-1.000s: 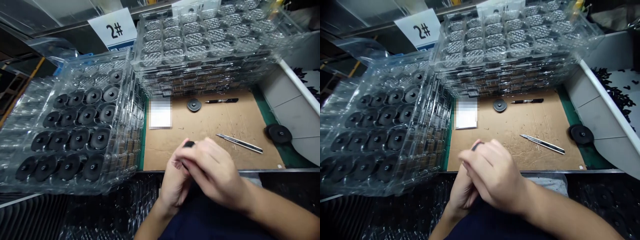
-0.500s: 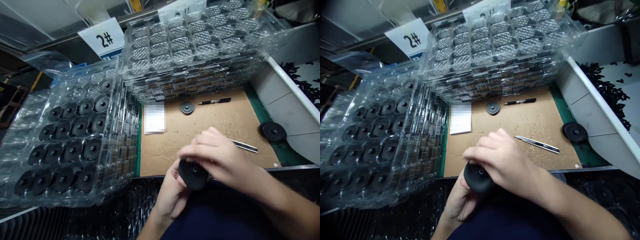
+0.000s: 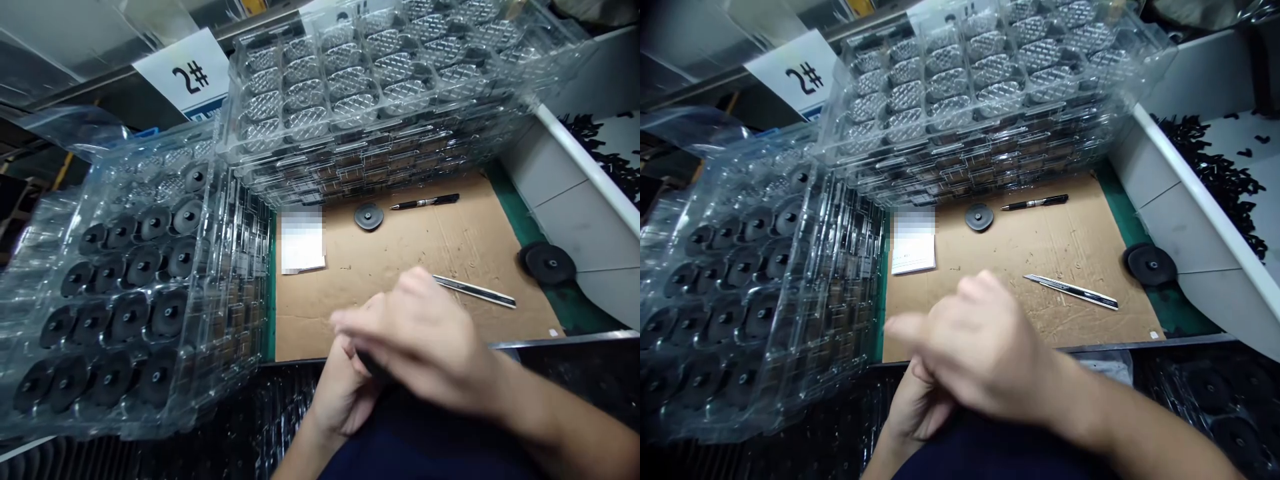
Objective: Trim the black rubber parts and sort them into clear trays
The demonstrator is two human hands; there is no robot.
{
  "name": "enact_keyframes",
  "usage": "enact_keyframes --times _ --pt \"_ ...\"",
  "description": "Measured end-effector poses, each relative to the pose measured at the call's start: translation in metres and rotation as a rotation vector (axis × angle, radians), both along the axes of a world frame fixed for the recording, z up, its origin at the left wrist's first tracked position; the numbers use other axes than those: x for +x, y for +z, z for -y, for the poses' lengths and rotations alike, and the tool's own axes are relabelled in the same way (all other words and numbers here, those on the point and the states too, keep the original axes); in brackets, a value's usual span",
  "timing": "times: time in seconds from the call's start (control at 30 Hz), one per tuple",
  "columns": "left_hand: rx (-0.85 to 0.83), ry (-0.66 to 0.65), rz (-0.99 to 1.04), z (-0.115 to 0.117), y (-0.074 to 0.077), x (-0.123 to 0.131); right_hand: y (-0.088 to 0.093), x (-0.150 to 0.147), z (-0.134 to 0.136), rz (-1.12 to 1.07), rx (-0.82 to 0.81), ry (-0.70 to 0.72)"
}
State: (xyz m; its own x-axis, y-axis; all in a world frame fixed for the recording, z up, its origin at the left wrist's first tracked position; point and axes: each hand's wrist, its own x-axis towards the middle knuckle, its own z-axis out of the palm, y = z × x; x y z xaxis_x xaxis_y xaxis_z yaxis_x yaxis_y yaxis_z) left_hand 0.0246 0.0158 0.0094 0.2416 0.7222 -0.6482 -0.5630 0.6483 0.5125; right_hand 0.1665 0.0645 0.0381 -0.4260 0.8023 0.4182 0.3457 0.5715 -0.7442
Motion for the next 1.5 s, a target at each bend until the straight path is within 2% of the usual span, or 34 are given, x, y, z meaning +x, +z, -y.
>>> enact_keyframes --times 0.1,0.17,0.3,0.4,0.47,0.57,0.63,0.7,0.77,0.83,0.9,0.97,1.0,1.03,1.13,1.2,1.27,1.33,1.43,1.5 --pt "0.064 0.022 0.171 -0.003 -0.001 -0.003 -0.022 0.018 -0.011 -0.029 -0.347 -0.291" --pt "0.086 0.058 0.242 -0.003 -0.005 -0.005 -0.042 0.031 -0.010 -0.012 -0.561 -0.394" --pt "0.103 0.135 0.211 -0.003 -0.015 -0.007 -0.083 0.040 0.022 0.002 -0.830 -0.263" --pt "0.113 0.187 0.180 -0.005 -0.020 -0.006 -0.104 0.033 0.054 -0.009 -0.904 -0.192" --pt "0.112 0.195 0.168 -0.007 -0.020 -0.005 -0.110 0.030 0.063 -0.014 -0.911 -0.184" --pt "0.104 0.179 0.156 -0.007 -0.020 -0.005 -0.103 0.032 0.053 -0.038 -0.871 -0.250" --pt "0.110 0.165 0.144 -0.006 -0.021 -0.003 -0.085 0.033 0.038 -0.058 -0.812 -0.331" --pt "0.131 0.149 0.126 -0.004 -0.021 0.000 -0.062 0.028 0.024 -0.081 -0.674 -0.379" --pt "0.158 0.124 0.099 -0.001 -0.021 0.002 -0.039 0.016 0.018 -0.097 -0.461 -0.341" --pt "0.167 0.094 0.059 0.003 -0.021 0.003 -0.022 0.002 0.018 -0.089 -0.279 -0.244" --pt "0.165 0.089 0.017 0.006 -0.021 0.003 -0.013 -0.008 0.019 -0.055 -0.258 -0.110" --pt "0.185 0.117 -0.014 0.008 -0.020 0.003 -0.010 -0.011 0.019 -0.026 -0.332 0.024" --pt "0.206 0.128 -0.024 0.008 -0.019 0.003 -0.009 -0.012 0.018 -0.016 -0.353 0.046" --pt "0.228 0.135 -0.033 0.009 -0.018 0.004 -0.009 -0.011 0.018 -0.016 -0.332 0.016" --pt "0.265 0.142 -0.051 0.008 -0.013 0.006 -0.008 -0.009 0.025 -0.056 -0.134 -0.159" --pt "0.275 0.167 -0.050 0.007 -0.010 0.006 -0.007 -0.008 0.033 -0.097 -0.105 -0.122" --pt "0.280 0.183 -0.042 0.007 -0.008 0.005 -0.005 -0.007 0.036 -0.112 -0.191 -0.025" --pt "0.292 0.177 -0.050 0.008 -0.007 0.006 -0.002 -0.008 0.034 -0.112 -0.214 -0.050" --pt "0.318 0.156 -0.077 0.010 -0.005 0.007 -0.001 -0.011 0.028 -0.118 -0.068 -0.161" --pt "0.323 0.152 -0.054 0.011 -0.004 0.005 -0.003 -0.009 0.031 -0.116 -0.033 -0.109"
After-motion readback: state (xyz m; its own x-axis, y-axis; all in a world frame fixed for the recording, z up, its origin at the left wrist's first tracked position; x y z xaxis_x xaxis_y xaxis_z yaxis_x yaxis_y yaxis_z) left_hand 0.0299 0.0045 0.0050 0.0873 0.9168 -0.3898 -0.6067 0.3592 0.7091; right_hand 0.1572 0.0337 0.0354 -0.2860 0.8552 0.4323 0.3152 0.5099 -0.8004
